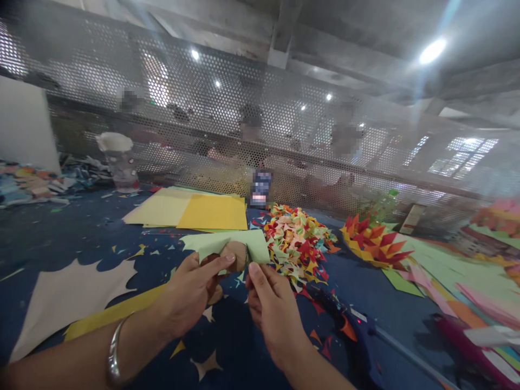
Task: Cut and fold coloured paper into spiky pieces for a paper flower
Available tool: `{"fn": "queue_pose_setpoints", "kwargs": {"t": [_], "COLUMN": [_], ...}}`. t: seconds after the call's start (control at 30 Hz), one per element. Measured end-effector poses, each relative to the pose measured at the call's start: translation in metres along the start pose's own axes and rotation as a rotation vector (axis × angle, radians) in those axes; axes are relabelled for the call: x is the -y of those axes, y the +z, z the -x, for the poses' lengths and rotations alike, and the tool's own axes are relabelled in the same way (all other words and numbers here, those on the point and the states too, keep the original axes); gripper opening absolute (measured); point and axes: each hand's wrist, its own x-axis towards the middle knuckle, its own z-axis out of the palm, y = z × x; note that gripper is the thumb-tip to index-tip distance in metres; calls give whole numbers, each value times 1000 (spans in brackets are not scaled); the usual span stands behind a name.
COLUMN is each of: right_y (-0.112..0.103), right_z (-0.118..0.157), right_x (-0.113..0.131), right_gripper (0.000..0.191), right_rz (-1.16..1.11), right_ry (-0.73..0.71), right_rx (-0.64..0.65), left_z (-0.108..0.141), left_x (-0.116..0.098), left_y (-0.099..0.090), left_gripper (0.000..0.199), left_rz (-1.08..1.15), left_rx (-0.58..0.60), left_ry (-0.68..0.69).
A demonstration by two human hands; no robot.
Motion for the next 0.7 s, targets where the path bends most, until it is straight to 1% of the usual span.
{"fn": "queue_pose_setpoints", "kwargs": {"t": [0.1, 0.17, 0.3, 0.5, 0.6, 0.7], "right_y": [-1, -1, -2, -1, -2, -3], "right_z": [0, 1, 1, 2, 2, 1], "right_x": [0, -1, -1, 0, -1, -1], "right_gripper": [35, 35, 35, 36, 36, 36], "right_rz": [0, 9, 28, 11, 22, 29], "right_ry": [-1, -9, -7, 26, 29, 30], "right_rx": [1, 12, 25, 23, 19, 19], "left_z": [-4, -7, -10, -7, -7, -7], "left_x": [3, 5, 8, 3, 0, -2], "left_y": [-4, -8, -10, -5, -3, -2], "left_gripper": [14, 15, 15, 10, 18, 29], "left_rz": [-130, -171, -218, -187, -139, -113], "left_rx": [52, 66, 78, 109, 127, 136], "left_ry": [78, 124, 150, 196, 217, 187]}}
